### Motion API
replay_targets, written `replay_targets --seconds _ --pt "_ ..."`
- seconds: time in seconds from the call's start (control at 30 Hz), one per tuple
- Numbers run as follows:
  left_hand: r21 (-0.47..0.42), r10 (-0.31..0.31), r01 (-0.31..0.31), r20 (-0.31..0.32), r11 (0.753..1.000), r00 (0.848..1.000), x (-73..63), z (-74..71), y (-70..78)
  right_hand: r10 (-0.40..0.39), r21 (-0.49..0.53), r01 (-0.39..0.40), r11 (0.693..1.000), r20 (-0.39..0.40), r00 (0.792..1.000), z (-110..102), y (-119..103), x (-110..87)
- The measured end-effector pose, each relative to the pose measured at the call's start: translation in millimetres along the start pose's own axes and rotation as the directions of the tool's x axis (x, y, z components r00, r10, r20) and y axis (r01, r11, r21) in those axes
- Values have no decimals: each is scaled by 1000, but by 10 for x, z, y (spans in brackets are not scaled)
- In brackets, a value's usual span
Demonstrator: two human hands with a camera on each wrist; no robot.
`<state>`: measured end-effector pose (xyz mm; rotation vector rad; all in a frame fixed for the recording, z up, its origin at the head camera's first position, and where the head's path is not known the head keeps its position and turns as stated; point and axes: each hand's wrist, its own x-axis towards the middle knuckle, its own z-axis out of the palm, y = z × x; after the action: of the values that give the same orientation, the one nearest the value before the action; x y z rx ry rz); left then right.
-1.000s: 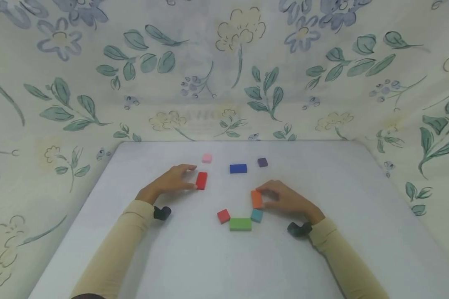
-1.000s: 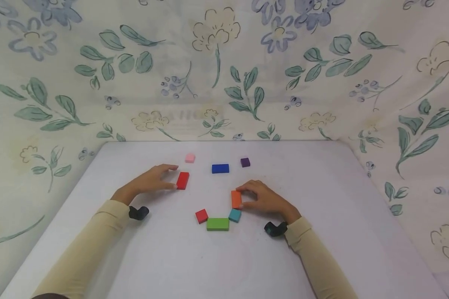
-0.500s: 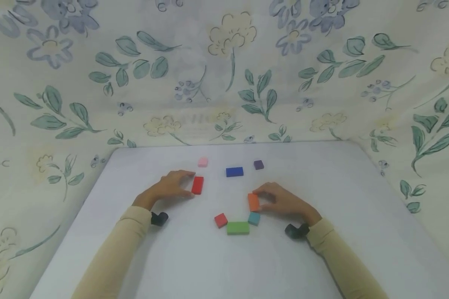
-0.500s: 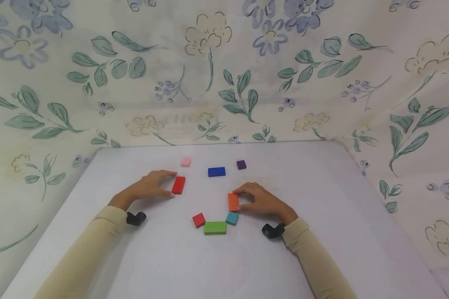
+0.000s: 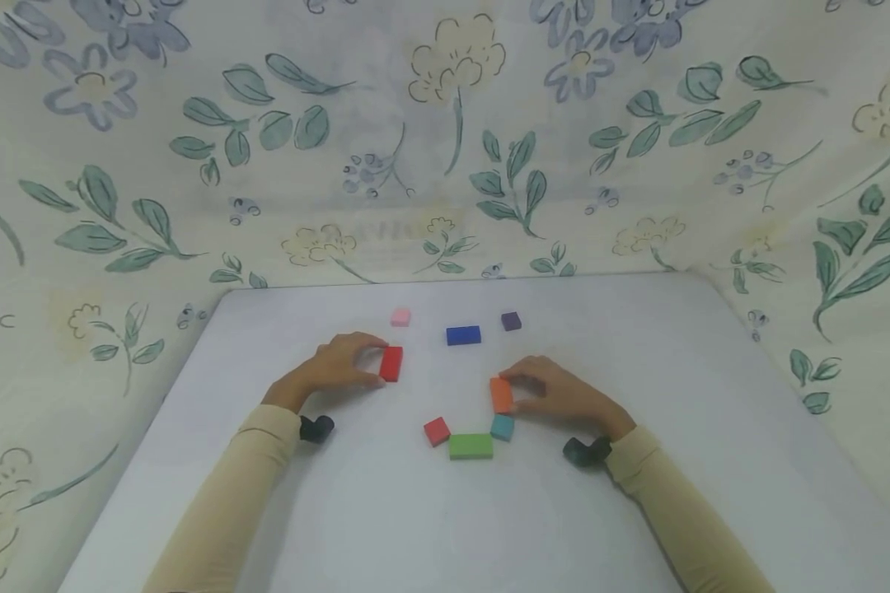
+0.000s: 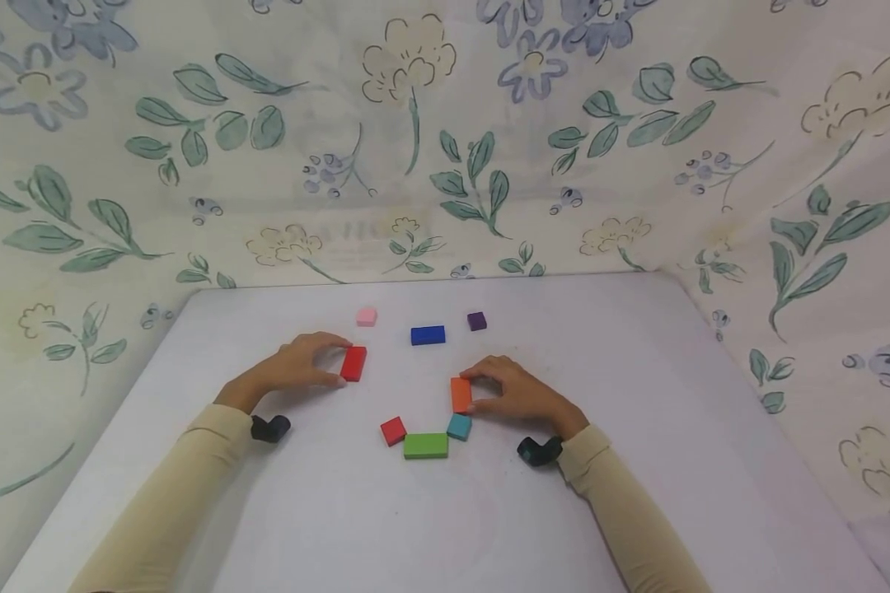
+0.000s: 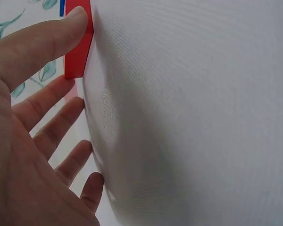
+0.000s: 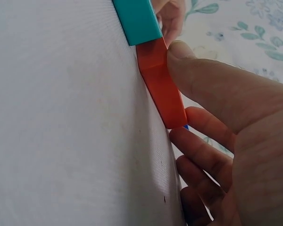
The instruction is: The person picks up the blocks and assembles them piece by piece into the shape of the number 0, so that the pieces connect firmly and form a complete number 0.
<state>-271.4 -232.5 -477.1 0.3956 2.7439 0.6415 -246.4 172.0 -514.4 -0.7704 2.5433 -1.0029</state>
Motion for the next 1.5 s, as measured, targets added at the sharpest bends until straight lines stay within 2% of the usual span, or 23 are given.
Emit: replay_targets --seconds 0.3,0.6,0.77,1.1,1.27,1.5 --pt "-41 -19 18 -40 999 999 -20 -11 7 2 17 -1 1000 -11 1000 -3 -7 18" --pt "-93 -1 -6 -76 996 997 -60 21 -15 -18 14 18 1000 -4 1000 9 14 33" --pt "-116 3 -12 -73 993 997 -80 48 6 -26 1 26 1000 -7 1000 12 33 44" --pt "-157 57 -68 -72 985 996 -123 124 131 -20 1 20 1000 -4 1000 12 45 39" --pt "-158 59 -67 -57 985 997 -94 201 204 -36 -5 36 999 -4 999 3 51 29" --pt "-154 86 -91 -40 984 995 -127 251 339 -50 -5 50 999 -2 999 6 62 21"
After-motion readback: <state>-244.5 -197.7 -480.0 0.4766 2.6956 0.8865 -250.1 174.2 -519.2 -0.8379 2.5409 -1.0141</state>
